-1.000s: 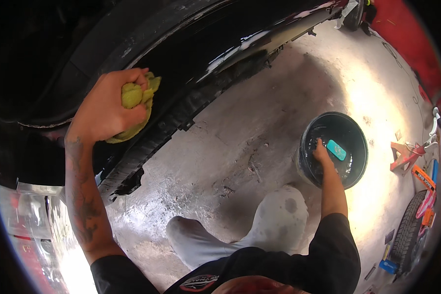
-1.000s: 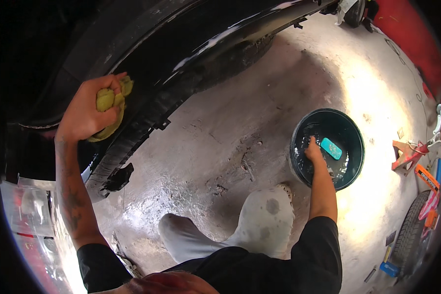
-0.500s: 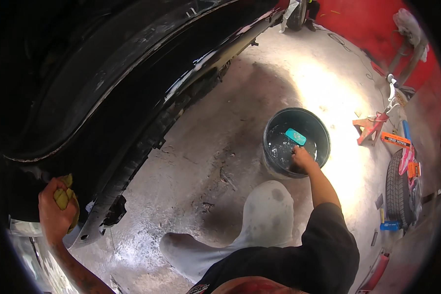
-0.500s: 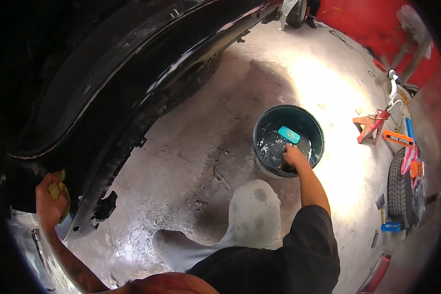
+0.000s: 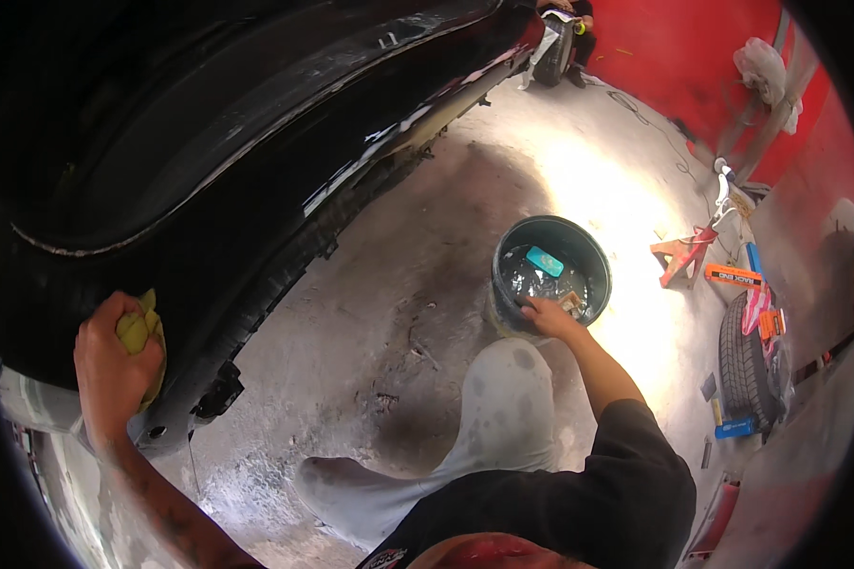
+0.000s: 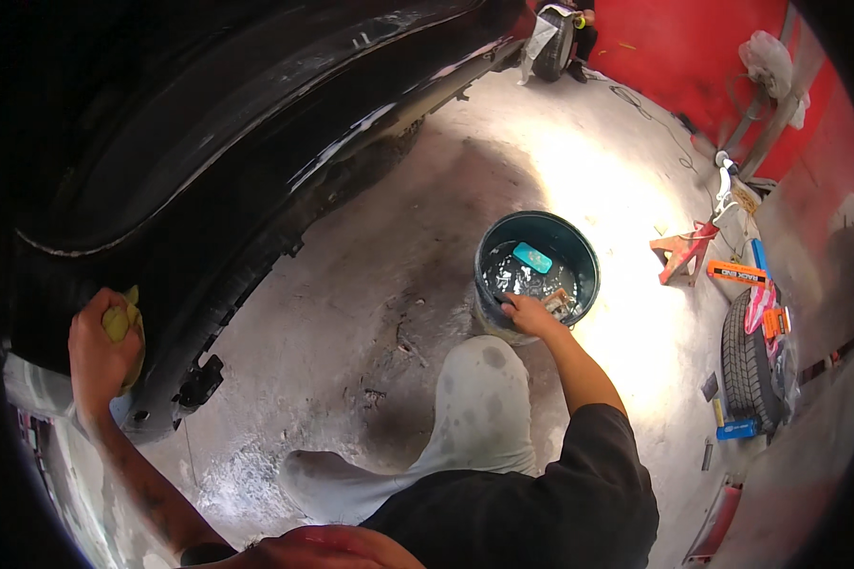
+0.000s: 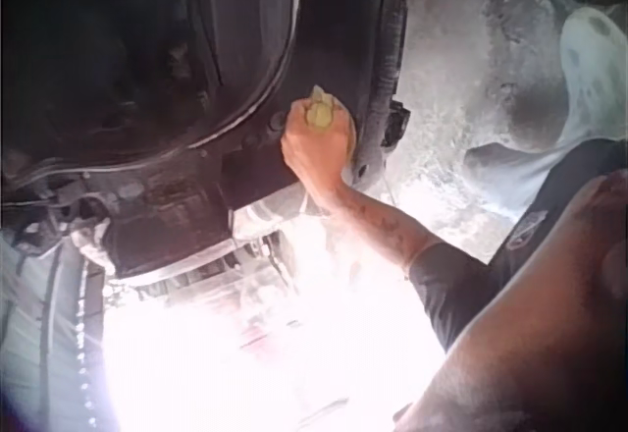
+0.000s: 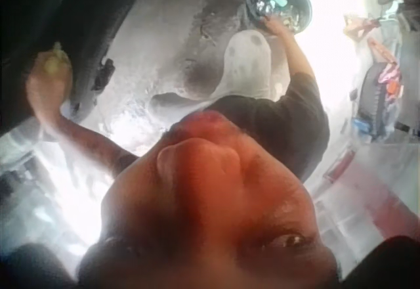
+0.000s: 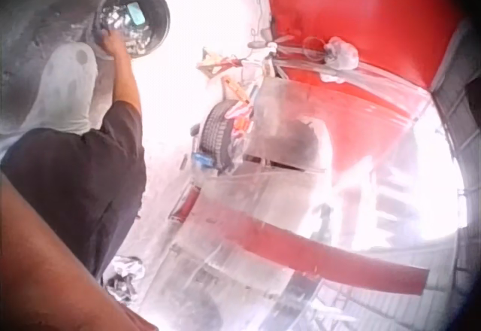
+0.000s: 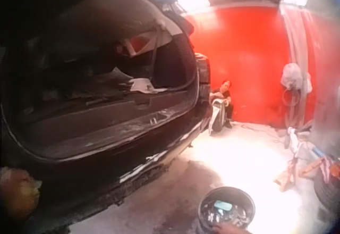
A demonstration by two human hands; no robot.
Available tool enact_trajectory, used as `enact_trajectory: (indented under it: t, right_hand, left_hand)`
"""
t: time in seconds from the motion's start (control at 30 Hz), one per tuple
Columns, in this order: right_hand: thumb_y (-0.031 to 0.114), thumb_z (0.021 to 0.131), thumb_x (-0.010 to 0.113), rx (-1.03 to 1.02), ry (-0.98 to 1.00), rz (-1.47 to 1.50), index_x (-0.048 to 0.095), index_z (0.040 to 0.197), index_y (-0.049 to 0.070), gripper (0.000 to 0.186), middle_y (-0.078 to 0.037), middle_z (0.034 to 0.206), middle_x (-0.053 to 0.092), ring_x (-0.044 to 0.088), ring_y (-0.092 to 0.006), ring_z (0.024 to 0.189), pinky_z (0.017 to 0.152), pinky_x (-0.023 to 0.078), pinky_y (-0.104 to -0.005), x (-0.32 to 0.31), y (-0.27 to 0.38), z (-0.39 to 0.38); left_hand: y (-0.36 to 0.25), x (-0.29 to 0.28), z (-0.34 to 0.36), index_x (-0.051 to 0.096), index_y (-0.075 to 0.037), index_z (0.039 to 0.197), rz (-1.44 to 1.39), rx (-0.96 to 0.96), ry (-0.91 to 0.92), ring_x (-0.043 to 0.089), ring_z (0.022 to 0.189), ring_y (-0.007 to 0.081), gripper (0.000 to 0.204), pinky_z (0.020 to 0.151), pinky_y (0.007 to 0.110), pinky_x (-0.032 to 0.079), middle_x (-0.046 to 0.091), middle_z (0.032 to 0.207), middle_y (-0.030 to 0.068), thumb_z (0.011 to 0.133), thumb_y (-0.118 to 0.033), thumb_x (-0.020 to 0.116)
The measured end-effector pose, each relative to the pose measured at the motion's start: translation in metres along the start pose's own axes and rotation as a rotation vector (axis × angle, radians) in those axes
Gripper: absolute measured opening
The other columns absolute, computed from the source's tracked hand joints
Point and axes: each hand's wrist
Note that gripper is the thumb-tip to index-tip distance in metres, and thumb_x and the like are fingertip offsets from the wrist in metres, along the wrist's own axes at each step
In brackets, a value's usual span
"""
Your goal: Wet sanding a car bumper area using a sanding block and water from a bucket.
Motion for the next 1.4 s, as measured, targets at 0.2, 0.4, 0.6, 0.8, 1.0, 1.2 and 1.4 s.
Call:
enact_trajectory:
  t: [0.2,0.4,0.6,0.8,1.0,1.2,1.4]
  right_hand:
    - [0.010,0.098,0.053,-0.404,-0.696,0.125,0.062,0.133,0.008,0.036,-0.017,0.116,0.059,0.057,-0.0331,0.112,0.099,0.044,-0.0397,-0.105,0.141,0.023]
    - [0.004,0.090,0.059,-1.103,-0.715,-0.227,0.065,0.131,0.014,0.043,-0.007,0.115,0.061,0.058,-0.0286,0.102,0.091,0.047,-0.0396,-0.128,0.382,0.046]
    - [0.017,0.085,0.061,-1.244,-0.397,-0.240,0.071,0.121,0.014,0.037,-0.005,0.118,0.063,0.057,-0.0284,0.107,0.091,0.047,-0.0458,-0.067,0.472,0.064]
    - [0.025,0.088,0.059,-1.207,-0.266,-0.415,0.072,0.117,0.016,0.034,-0.005,0.119,0.063,0.059,-0.0291,0.106,0.089,0.048,-0.0473,-0.038,0.530,0.017]
    - [0.018,0.089,0.052,-0.874,-0.558,-0.357,0.070,0.124,0.026,0.040,-0.003,0.121,0.063,0.059,-0.0268,0.115,0.097,0.048,-0.0457,-0.120,0.411,0.099]
    - [0.020,0.086,0.053,-0.937,-0.556,-0.290,0.072,0.116,0.022,0.036,-0.001,0.117,0.064,0.059,-0.0265,0.110,0.092,0.049,-0.0484,-0.098,0.429,0.089]
    - [0.022,0.088,0.057,-1.164,-0.266,-0.440,0.069,0.122,0.012,0.037,-0.006,0.121,0.062,0.057,-0.0282,0.114,0.093,0.048,-0.0469,-0.034,0.541,0.009]
  left_hand:
    - [-0.014,-0.006,0.010,0.067,-0.005,0.090,0.048,-0.004,0.015,0.067,0.083,0.0417,0.024,0.075,0.046,0.052,0.069,0.083,0.0206,0.067,-0.014,0.069]
    - [0.011,-0.008,0.006,0.068,-0.003,0.091,-0.062,-0.116,-0.018,0.068,0.080,0.0392,0.032,0.076,0.042,0.053,0.070,0.083,0.0196,0.065,-0.022,0.069]
    - [0.019,-0.009,0.009,0.067,-0.001,0.091,-0.214,-0.119,-0.008,0.067,0.076,0.0358,0.034,0.074,0.041,0.052,0.067,0.081,0.0199,0.066,-0.023,0.067]
    - [0.027,-0.003,0.011,0.063,0.000,0.093,-0.420,-0.140,0.007,0.060,0.068,0.0228,0.033,0.070,0.036,0.049,0.062,0.075,0.0126,0.070,-0.023,0.067]
    - [0.035,0.000,-0.005,0.061,0.000,0.095,-0.502,-0.109,-0.115,0.056,0.067,0.0161,0.032,0.066,0.029,0.047,0.059,0.074,0.0073,0.072,-0.021,0.067]
    - [0.035,0.008,-0.004,0.061,0.001,0.096,-0.556,-0.020,-0.232,0.054,0.066,0.0144,0.030,0.065,0.029,0.047,0.059,0.074,0.0067,0.074,-0.019,0.066]
    - [0.040,0.004,-0.003,0.062,0.000,0.096,-0.537,-0.035,-0.194,0.055,0.067,0.0122,0.030,0.066,0.029,0.048,0.061,0.075,0.0054,0.076,-0.020,0.069]
Point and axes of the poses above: each hand's wrist, its own z-axis towards the middle knuckle, its own x-axis out of the palm, y = z × x
